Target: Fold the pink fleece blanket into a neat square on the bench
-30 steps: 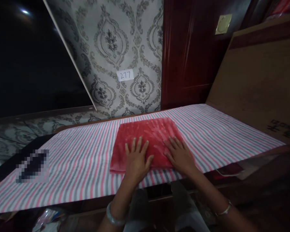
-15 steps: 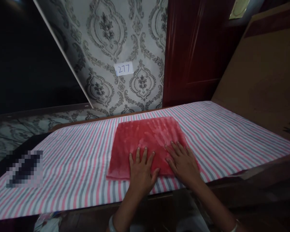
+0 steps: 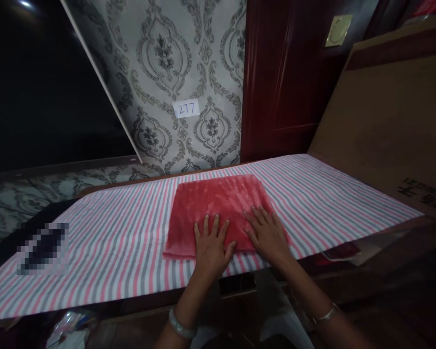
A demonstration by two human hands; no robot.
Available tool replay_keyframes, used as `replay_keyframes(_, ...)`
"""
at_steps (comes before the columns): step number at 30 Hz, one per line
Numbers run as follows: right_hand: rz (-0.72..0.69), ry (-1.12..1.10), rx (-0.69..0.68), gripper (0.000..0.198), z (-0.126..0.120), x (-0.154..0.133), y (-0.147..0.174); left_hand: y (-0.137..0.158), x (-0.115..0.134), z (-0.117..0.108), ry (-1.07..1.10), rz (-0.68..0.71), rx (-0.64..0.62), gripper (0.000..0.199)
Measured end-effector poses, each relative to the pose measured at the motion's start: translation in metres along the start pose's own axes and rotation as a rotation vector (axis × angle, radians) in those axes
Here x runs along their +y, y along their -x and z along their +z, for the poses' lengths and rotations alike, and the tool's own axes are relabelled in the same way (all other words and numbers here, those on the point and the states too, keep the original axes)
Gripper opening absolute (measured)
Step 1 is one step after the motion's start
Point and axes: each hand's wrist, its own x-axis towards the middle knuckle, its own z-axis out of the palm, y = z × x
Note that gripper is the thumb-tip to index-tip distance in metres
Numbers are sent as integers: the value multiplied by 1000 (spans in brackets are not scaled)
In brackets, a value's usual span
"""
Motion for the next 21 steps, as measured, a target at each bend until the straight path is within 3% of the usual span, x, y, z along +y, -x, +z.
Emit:
replay_keyframes(4, -8, -164, 35, 48, 0, 14, 1, 2, -6, -16, 54, 42, -37, 56)
replay_keyframes(7, 52, -342, 170, 50, -2, 33, 7, 5, -26, -37, 72, 50, 4, 52)
replay_keyframes(11, 176, -458, 320, 53, -5, 47, 17, 7, -62, -55, 1, -106, 118, 47)
replay_keyframes(15, 170, -448, 290, 54, 0, 42, 21, 14, -84, -43, -47, -255, 121, 49)
replay_keyframes(21, 116, -358, 218, 51, 14, 41, 26, 30, -86, -15, -22, -248, 139, 51)
